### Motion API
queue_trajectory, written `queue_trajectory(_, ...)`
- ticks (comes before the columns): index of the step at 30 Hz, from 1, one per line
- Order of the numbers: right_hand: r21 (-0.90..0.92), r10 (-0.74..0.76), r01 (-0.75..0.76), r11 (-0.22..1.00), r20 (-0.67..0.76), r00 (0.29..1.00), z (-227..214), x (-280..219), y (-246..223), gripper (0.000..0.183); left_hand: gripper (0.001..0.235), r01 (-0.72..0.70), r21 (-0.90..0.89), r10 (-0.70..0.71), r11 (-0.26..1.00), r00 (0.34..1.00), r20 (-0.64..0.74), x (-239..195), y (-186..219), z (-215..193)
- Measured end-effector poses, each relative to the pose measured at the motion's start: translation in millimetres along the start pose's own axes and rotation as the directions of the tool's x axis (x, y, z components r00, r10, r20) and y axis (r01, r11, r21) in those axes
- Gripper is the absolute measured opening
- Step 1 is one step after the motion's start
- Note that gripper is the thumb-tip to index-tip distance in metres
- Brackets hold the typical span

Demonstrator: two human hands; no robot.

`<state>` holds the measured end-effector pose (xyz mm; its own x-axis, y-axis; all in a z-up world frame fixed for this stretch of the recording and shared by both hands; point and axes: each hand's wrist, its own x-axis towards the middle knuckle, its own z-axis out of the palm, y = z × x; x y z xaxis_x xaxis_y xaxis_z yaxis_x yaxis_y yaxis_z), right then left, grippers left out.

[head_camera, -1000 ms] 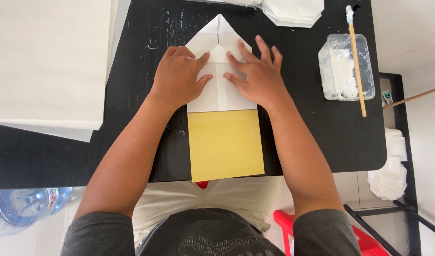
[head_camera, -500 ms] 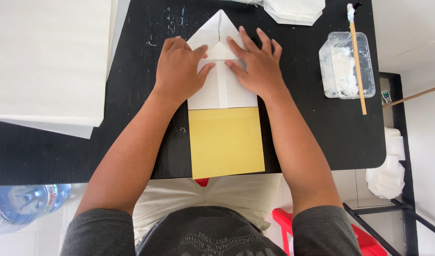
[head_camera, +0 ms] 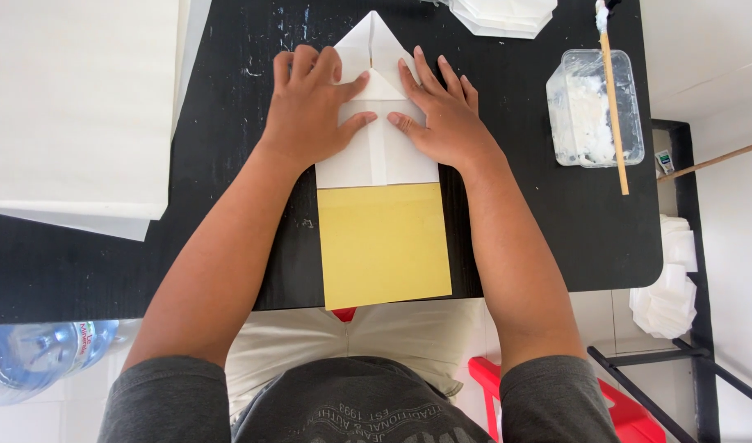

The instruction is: The person folds a white and yellow paper envelope, applies glue with a brush to the top flaps, and presses them down to secure the folds. The person then flips the envelope over and places it on the table.

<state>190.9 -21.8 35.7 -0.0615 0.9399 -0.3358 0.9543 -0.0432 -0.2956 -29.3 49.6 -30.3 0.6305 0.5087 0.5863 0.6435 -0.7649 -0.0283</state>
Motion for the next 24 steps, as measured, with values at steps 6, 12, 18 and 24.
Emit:
queue_trajectory(6,-0.023,-0.017,0.017,1.000,-0.022,1.000,3,1,4,0.070,0.034,0.041,0.091,-0.053,0.995,0.990,0.133,-11,-8,-19)
queue_trajectory(12,-0.027,-0.058,0.056,0.998,-0.081,0.995,9,3,12,0.069,0.022,0.098,-0.176,-0.072,0.980,0.986,0.148,-4,-23,-29)
queue_trajectory(18,0.007,-0.135,0.143,0.990,-0.290,0.948,13,7,31,0.060,0.063,0.117,-0.325,-0.014,0.938,0.953,0.304,8,-4,-41)
queue_trajectory(24,0.138,-0.034,0.100,0.985,-0.416,0.909,-23,-22,33,0.039,0.070,0.028,-0.322,0.122,0.946,0.892,0.435,-3,9,-18)
